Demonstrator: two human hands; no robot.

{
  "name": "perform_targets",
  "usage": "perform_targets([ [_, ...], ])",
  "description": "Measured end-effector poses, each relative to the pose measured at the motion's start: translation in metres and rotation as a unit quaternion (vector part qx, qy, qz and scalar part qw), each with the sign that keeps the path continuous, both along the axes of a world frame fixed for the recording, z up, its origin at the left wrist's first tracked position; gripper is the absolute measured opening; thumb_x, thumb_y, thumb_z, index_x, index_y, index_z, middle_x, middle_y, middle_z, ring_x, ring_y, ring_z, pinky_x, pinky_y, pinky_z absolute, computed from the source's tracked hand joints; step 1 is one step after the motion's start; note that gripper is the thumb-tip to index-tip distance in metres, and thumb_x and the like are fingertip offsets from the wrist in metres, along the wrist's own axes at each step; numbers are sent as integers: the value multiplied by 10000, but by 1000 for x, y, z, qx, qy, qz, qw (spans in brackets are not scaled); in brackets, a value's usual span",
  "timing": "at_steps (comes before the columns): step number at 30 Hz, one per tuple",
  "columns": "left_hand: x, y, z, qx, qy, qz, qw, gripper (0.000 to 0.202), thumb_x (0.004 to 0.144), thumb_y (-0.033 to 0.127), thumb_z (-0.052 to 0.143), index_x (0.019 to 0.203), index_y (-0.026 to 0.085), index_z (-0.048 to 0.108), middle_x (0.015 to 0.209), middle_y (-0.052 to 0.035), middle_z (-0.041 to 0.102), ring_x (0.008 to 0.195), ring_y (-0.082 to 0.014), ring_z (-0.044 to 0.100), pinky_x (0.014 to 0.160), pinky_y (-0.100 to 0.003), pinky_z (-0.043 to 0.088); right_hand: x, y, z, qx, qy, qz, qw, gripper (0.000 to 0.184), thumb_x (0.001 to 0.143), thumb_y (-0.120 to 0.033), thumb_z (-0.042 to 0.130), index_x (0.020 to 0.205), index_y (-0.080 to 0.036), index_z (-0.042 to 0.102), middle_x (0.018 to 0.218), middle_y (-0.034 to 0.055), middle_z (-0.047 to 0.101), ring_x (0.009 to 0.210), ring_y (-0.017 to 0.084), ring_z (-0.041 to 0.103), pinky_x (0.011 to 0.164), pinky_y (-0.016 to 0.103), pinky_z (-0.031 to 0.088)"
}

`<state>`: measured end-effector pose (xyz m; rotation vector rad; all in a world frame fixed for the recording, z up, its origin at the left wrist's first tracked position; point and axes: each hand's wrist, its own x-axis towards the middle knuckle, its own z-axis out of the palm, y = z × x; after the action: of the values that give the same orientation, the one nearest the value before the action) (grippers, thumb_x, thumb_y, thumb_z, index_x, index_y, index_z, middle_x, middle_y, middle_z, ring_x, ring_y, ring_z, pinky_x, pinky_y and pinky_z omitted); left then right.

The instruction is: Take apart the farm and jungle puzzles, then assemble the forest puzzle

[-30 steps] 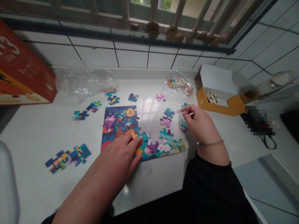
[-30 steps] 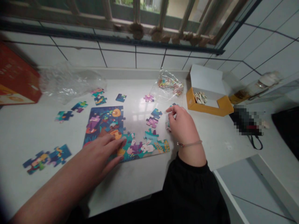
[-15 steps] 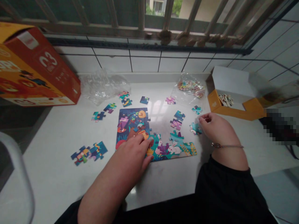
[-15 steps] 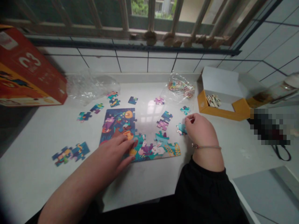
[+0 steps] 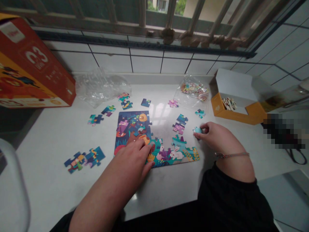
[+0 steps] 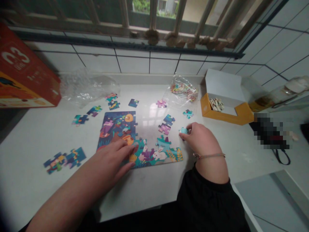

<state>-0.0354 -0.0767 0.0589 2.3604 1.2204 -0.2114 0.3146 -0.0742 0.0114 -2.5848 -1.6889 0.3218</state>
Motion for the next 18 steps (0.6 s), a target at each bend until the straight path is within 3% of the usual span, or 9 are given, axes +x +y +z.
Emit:
perform_targets([
  [6,-1,0,-2,13,-10,3,1000,441,1048,272,711,1482,192,718,1423,-171,707,1375,-398,680,1171,-595,585,-5,1,6,66,111,-15,992,277,837,-369,862,1009,-209,715,922,80,791,804,252,720,674,340,469],
  [10,-3,-1,-6,18,-22,0,1000,454,1053,281,706,1495,176,713,1419,-179,704,1350,-399,691,1167,-604,584,-14,1,13,97,283,-13,954,260,914,-402,789,1065,-232,662,824,16,731,700,207,686,622,312,466],
  [13,-2,-1,-6,14,-18,3,1000,456,1054,281,707,1499,182,713,1436,-182,699,1380,-405,676,1184,-604,573,-28,1,16,102,400,21,910,406,917,-454,799,1239,-242,671,828,-14,684,687,195,676,642,317,521],
  [15,-1,-1,-5,14,-23,5,1000,444,1044,266,717,1480,183,724,1439,-181,701,1400,-407,667,1196,-604,566,-41,1,18,74,441,59,893,409,914,-453,804,1252,-248,697,873,0,700,732,200,692,679,327,552],
  [18,0,-1,-4,17,-33,5,999,424,1029,250,728,1447,180,742,1426,-183,711,1394,-405,674,1195,-607,568,-63,1,21,44,428,118,895,328,915,-428,812,1181,-247,750,927,24,732,789,202,682,695,319,538],
])
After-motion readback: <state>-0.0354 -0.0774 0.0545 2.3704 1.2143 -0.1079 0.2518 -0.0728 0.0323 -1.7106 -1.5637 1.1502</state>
